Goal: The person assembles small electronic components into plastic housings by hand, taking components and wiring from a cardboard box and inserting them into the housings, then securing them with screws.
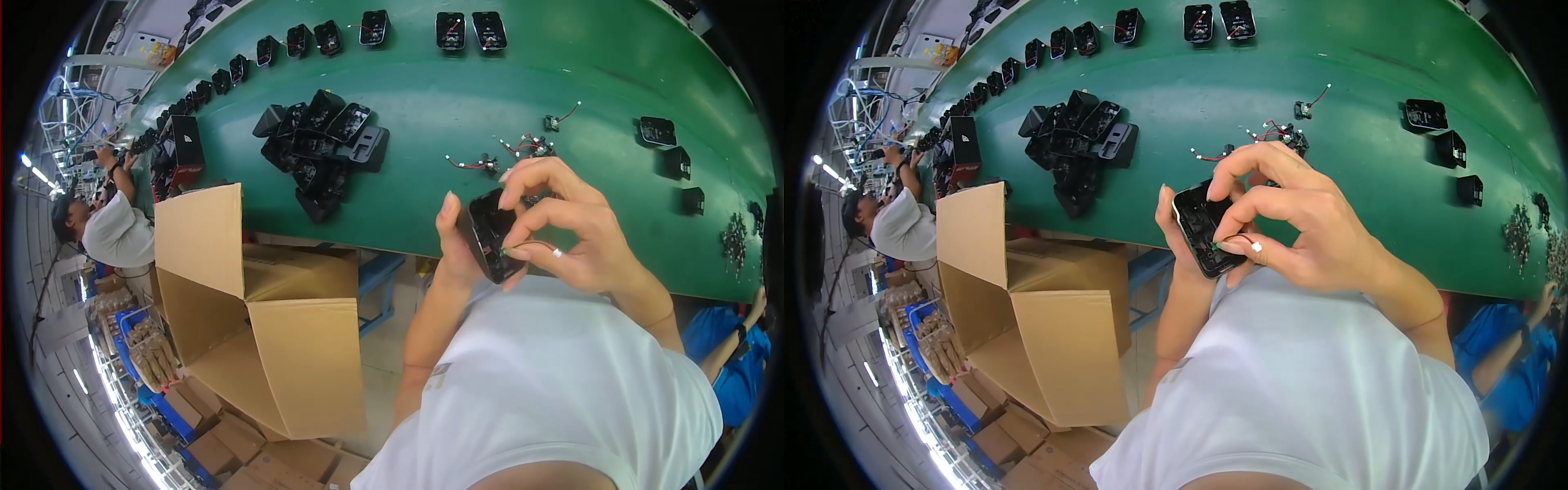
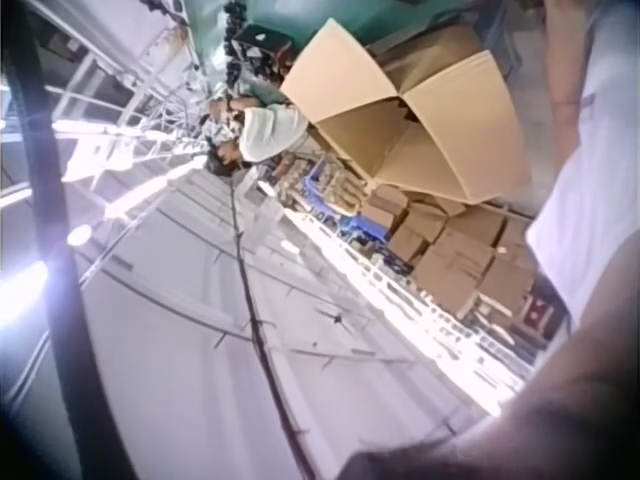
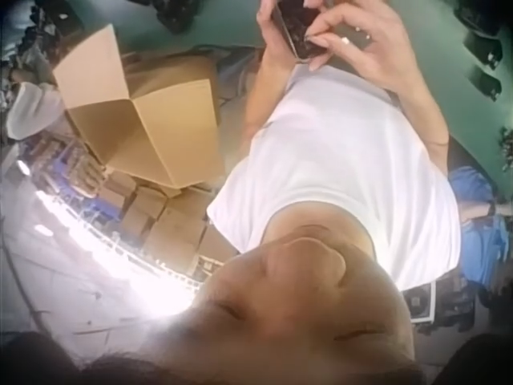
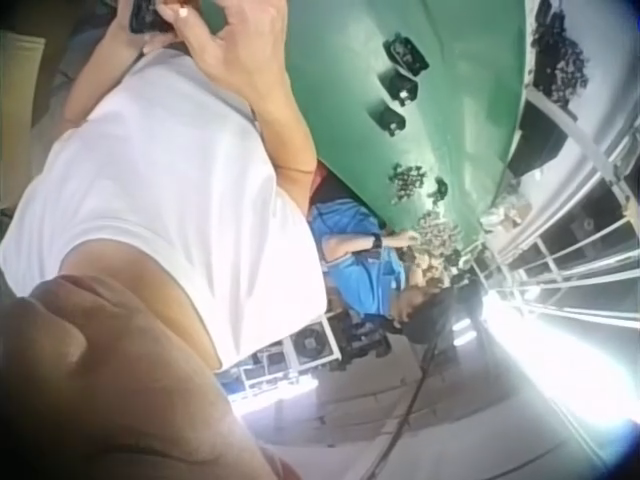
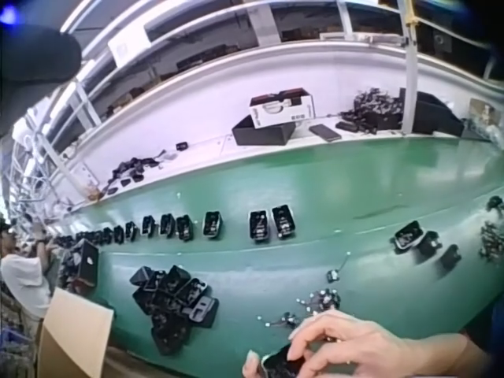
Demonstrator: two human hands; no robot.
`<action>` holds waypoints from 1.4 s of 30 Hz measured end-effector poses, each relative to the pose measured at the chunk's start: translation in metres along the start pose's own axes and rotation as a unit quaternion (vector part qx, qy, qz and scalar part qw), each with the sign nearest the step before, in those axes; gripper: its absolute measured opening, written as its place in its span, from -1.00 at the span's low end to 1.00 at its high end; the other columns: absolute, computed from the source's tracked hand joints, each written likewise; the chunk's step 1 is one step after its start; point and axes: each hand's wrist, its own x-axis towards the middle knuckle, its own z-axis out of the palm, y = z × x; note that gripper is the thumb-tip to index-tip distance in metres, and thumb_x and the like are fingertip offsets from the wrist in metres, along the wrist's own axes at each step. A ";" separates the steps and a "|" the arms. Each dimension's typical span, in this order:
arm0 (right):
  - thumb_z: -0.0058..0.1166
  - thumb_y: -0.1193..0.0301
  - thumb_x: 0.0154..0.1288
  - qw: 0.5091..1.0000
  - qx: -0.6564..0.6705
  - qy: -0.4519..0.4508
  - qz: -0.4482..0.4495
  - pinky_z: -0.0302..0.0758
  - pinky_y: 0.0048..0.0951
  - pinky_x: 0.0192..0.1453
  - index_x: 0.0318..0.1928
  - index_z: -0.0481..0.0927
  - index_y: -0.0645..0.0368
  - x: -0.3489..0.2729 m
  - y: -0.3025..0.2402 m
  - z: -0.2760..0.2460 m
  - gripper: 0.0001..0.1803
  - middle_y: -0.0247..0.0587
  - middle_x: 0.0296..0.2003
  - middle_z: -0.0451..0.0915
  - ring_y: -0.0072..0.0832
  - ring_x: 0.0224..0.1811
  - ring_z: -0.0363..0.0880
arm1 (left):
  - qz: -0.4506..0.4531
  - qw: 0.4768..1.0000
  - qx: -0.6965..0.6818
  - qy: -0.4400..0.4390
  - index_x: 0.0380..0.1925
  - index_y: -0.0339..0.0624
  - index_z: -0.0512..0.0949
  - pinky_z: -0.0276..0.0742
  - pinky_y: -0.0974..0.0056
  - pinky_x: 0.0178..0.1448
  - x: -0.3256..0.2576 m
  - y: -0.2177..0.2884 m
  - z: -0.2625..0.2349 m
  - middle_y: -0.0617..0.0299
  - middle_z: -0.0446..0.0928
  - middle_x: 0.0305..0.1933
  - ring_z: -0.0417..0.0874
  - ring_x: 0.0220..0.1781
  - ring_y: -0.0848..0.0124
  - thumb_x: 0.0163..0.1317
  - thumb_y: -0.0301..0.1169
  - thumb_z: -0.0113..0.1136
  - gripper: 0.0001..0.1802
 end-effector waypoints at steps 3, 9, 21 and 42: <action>0.40 0.60 -0.08 0.999 -0.028 0.022 -0.013 0.44 -0.05 0.25 -0.37 0.66 0.19 -0.002 -0.003 0.002 -0.79 -0.14 -0.05 0.52 -0.07 0.18 0.47 | -0.023 0.996 0.081 0.017 -0.29 -0.33 0.47 0.53 0.29 -0.46 0.003 0.006 0.002 0.08 0.57 -0.41 0.58 -0.52 0.29 0.23 0.48 -0.28 -0.08; 0.40 0.63 -0.13 0.989 -0.130 0.014 -0.069 0.45 -0.05 0.26 -0.36 0.64 0.18 -0.002 -0.007 0.004 -0.74 -0.15 -0.04 0.52 -0.04 0.19 0.47 | -0.083 0.951 0.247 0.166 -0.31 -0.37 0.42 0.44 0.32 -0.80 0.001 0.012 0.018 0.05 0.48 -0.56 0.46 -0.79 0.29 0.29 0.47 -0.44 -0.04; 0.45 0.39 -0.01 1.000 -0.004 0.015 0.011 0.45 0.01 0.34 -0.17 0.67 0.26 -0.013 0.019 -0.002 -0.63 0.21 0.35 0.34 0.06 0.35 0.43 | -0.047 0.940 0.267 0.205 -0.31 -0.32 0.49 0.27 0.37 -0.83 0.014 0.002 0.032 0.14 0.50 -0.61 0.40 -0.84 0.37 0.41 0.35 -0.52 -0.11; 0.20 0.10 0.33 0.988 0.142 0.062 0.017 0.49 -0.28 0.24 0.19 0.52 0.20 0.011 0.074 -0.051 -0.44 0.13 0.41 0.31 -0.04 0.34 0.44 | 0.317 0.280 0.839 0.342 -0.19 -0.27 0.58 0.47 0.11 0.08 -0.008 0.099 0.000 0.09 0.61 -0.12 0.58 0.01 0.16 0.26 -0.44 0.20 -0.84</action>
